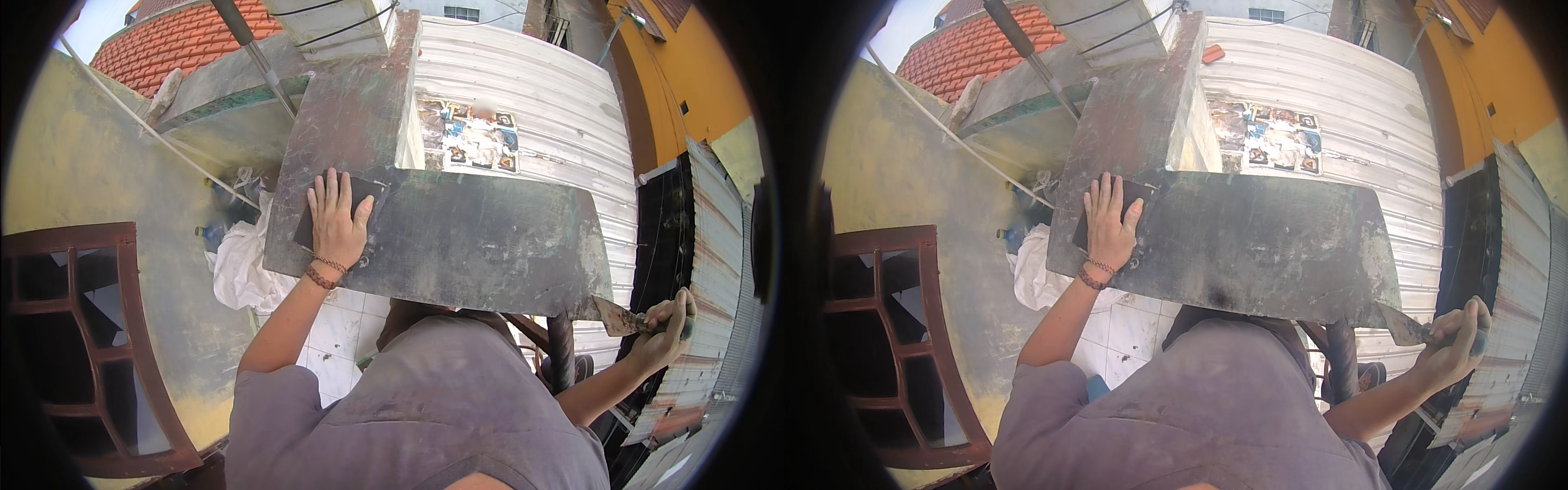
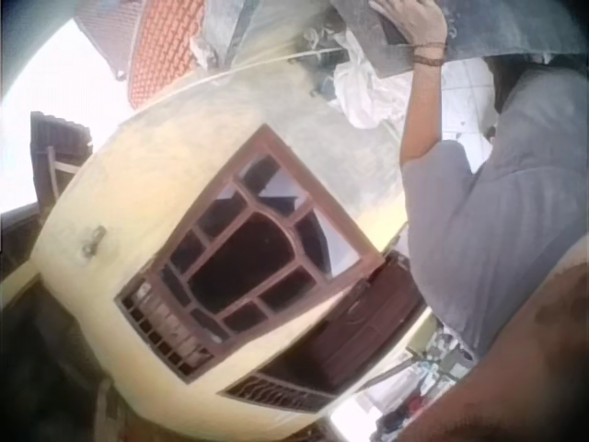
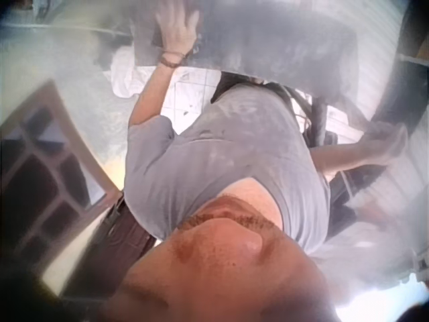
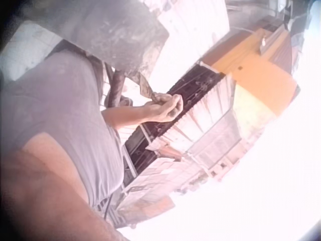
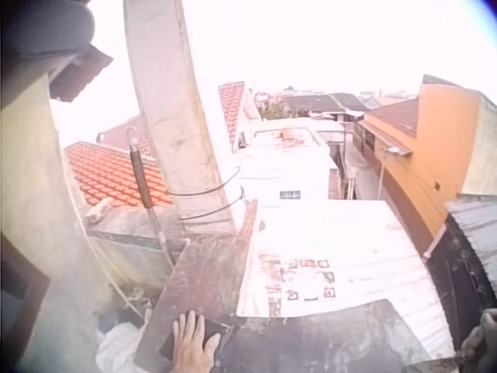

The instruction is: The person uses a metal scraper to remove material from a dark rectangular object placed on a metal work surface. The person repeatedly scrapes different areas of the object, occasionally repositioning it with the left hand while continuing to scrape with the right hand.

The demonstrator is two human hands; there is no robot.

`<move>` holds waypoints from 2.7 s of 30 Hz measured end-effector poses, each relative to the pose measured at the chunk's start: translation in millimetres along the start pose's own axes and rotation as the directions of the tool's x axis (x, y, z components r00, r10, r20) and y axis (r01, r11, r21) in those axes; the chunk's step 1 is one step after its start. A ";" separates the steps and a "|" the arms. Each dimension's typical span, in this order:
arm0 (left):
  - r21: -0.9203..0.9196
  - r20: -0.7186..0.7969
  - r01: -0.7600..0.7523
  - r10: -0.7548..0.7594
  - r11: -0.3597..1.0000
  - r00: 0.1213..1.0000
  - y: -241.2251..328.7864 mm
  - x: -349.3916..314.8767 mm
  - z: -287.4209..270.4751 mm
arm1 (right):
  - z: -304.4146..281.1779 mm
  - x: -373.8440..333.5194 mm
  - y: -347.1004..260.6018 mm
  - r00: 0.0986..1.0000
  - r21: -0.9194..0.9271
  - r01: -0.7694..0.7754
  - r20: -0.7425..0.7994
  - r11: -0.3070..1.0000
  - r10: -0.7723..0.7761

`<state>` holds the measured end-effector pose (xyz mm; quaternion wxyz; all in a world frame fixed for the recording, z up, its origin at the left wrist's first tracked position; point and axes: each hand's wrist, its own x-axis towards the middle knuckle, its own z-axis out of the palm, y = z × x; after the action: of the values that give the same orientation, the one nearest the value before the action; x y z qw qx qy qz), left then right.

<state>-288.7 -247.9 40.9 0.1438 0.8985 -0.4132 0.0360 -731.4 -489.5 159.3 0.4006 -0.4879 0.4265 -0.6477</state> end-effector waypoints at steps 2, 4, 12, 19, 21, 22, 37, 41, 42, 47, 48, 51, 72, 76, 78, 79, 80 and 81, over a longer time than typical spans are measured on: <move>-0.201 0.063 -0.215 0.232 0.956 0.971 47.7 -35.4 -8.8 | 3.7 0.0 -0.1 1.000 -0.013 0.012 0.016 1.000 -0.012; -0.169 0.167 -0.213 0.241 0.962 0.956 26.5 -13.4 -15.1 | 2.6 1.7 0.6 1.000 -0.012 0.007 -0.011 1.000 -0.007; 0.122 0.088 0.034 -0.045 0.992 0.995 5.0 15.5 -6.5 | 9.7 -1.0 -1.5 0.999 -0.030 0.032 0.000 0.999 -0.032; 0.143 0.068 -0.070 0.061 0.987 0.996 28.3 -25.9 0.5 | 15.3 -2.4 1.5 0.999 -0.029 0.031 -0.010 0.999 -0.031; 0.098 0.091 -0.075 0.066 0.992 0.994 24.8 -3.1 -6.9 | 12.8 -2.6 -3.0 0.999 -0.053 0.052 -0.005 0.997 -0.052; 0.081 0.110 -0.067 0.058 0.994 0.992 13.3 11.8 -9.0 | 12.2 -3.6 -5.9 0.999 -0.067 0.054 0.001 0.996 -0.054; 0.178 -0.004 0.116 -0.117 0.977 0.993 0.2 26.8 1.2 | 167.2 -68.7 -4.4 0.441 0.267 0.419 0.776 0.868 -0.451; 0.094 0.112 -0.080 0.069 0.992 0.991 38.5 7.0 -7.7 | 180.3 -124.6 20.9 0.112 0.308 0.487 0.906 0.818 -0.408; 0.115 0.081 0.020 -0.029 0.993 0.996 31.2 11.4 -5.7 | 177.0 -129.4 27.5 0.065 0.315 0.508 0.914 0.802 -0.401; 0.160 0.045 -0.004 -0.004 0.987 0.999 41.7 0.6 5.0 | 173.5 -144.5 56.7 -0.079 0.333 0.586 0.931 0.739 -0.357; 0.112 0.083 -0.155 0.146 0.982 0.986 68.7 -25.4 4.8 | 174.4 -146.6 60.5 -0.090 0.324 0.596 0.936 0.734 -0.340; 0.088 0.091 -0.070 0.062 0.994 0.994 43.4 13.5 -2.4 | 172.3 -150.0 63.5 -0.082 0.298 0.583 0.947 0.756 -0.311; 0.150 0.024 0.149 -0.154 0.977 0.988 4.9 31.1 -12.3 | 178.2 -153.9 64.4 0.002 0.213 0.569 0.966 0.794 -0.260; 0.202 -0.003 0.178 -0.181 0.963 0.984 11.8 9.3 1.1 | 180.9 -155.9 65.4 0.003 0.210 0.560 0.967 0.802 -0.256; 0.124 0.089 0.012 -0.023 0.992 0.996 47.1 -17.9 1.5 | 185.7 -153.4 67.7 0.030 0.191 0.575 0.967 0.796 -0.254; 0.091 0.133 -0.056 0.043 0.994 0.990 56.4 -28.5 -1.7 | 186.0 -152.5 68.3 0.037 0.183 0.578 0.968 0.796 -0.249; 0.115 0.114 0.064 -0.077 0.991 0.990 38.4 -10.3 -3.4 | 181.6 -153.3 66.8 0.041 0.174 0.579 0.970 0.797 -0.241; 0.154 0.077 0.194 -0.207 0.969 0.975 -2.1 33.8 -12.6 | 180.3 -152.5 63.1 0.038 0.164 0.568 0.974 0.806 -0.225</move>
<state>-264.3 -267.7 58.7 0.0616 0.9444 -0.3227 0.0098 -518.3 -395.9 84.4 0.3064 -0.9299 -0.0016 -0.2033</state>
